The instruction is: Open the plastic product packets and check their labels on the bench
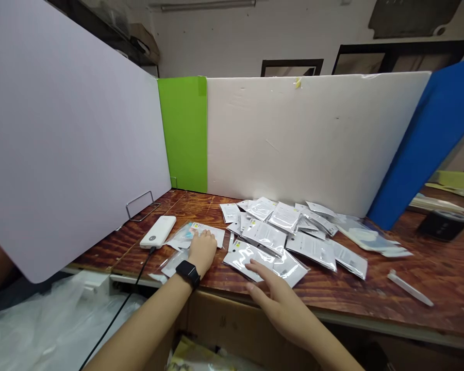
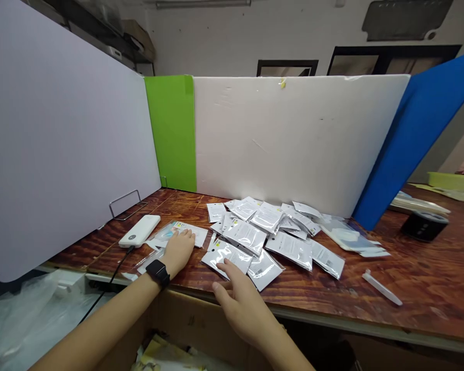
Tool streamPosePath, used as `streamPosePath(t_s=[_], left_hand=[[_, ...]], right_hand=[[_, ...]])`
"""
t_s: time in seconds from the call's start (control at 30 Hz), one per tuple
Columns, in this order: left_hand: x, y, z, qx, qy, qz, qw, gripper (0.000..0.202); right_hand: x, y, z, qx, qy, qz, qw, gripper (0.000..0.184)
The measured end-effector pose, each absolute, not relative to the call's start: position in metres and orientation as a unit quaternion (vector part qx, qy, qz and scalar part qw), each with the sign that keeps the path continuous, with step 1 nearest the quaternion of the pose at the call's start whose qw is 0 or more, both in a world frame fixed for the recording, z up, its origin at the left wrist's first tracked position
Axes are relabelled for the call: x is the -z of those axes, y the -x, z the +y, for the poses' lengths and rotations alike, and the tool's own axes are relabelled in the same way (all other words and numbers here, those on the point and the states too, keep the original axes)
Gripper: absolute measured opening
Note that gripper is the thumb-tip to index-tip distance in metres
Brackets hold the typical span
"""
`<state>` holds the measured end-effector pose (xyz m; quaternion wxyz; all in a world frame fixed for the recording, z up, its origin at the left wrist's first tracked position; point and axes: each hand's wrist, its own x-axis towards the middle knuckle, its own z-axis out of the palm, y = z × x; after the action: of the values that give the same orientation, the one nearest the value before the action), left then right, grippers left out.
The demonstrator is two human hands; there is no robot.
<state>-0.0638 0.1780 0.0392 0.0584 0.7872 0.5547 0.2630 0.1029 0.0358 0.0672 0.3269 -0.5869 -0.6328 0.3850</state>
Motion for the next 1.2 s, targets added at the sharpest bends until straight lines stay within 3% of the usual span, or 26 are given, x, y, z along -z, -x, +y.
streamPosePath(t_s=[0.13, 0.23, 0.33, 0.4, 0.5, 0.57, 0.63, 0.9, 1.07, 1.2], left_hand=[[-0.054, 0.065, 0.164, -0.347, -0.751, 0.559, 0.060, 0.027], [-0.073, 0.068, 0.148, -0.428, -0.710, 0.553, 0.085, 0.038], [-0.087, 0.069, 0.128, -0.481, -0.699, 0.504, 0.164, 0.042], [-0.093, 0.068, 0.112, -0.483, -0.706, 0.463, 0.232, 0.042], [-0.098, 0.068, 0.089, -0.456, -0.669, 0.393, 0.435, 0.037], [-0.100, 0.068, 0.078, -0.422, -0.613, 0.349, 0.570, 0.034], [-0.102, 0.069, 0.073, -0.400, -0.581, 0.324, 0.630, 0.032], [-0.096, 0.065, 0.082, -0.409, -0.553, 0.303, 0.660, 0.026], [-0.094, 0.059, 0.085, -0.437, -0.515, 0.283, 0.681, 0.023], [-0.095, 0.057, 0.084, -0.437, -0.511, 0.299, 0.677, 0.022]], right_hand=[[-0.064, -0.105, 0.036, -0.360, 0.573, -0.634, 0.374, 0.050], [-0.060, -0.109, 0.037, -0.318, 0.557, -0.629, 0.438, 0.045], [-0.058, -0.113, 0.037, -0.234, 0.550, -0.621, 0.507, 0.044], [-0.060, -0.115, 0.034, -0.204, 0.533, -0.608, 0.552, 0.055], [-0.070, -0.113, 0.028, -0.306, 0.467, -0.598, 0.575, 0.076], [-0.076, -0.109, 0.023, -0.412, 0.405, -0.587, 0.567, 0.076], [-0.080, -0.106, 0.020, -0.469, 0.354, -0.565, 0.579, 0.073], [-0.068, -0.105, 0.019, -0.406, 0.364, -0.591, 0.594, 0.083], [-0.071, -0.108, 0.023, -0.331, 0.447, -0.647, 0.521, 0.055], [-0.073, -0.109, 0.026, -0.383, 0.450, -0.625, 0.510, 0.042]])
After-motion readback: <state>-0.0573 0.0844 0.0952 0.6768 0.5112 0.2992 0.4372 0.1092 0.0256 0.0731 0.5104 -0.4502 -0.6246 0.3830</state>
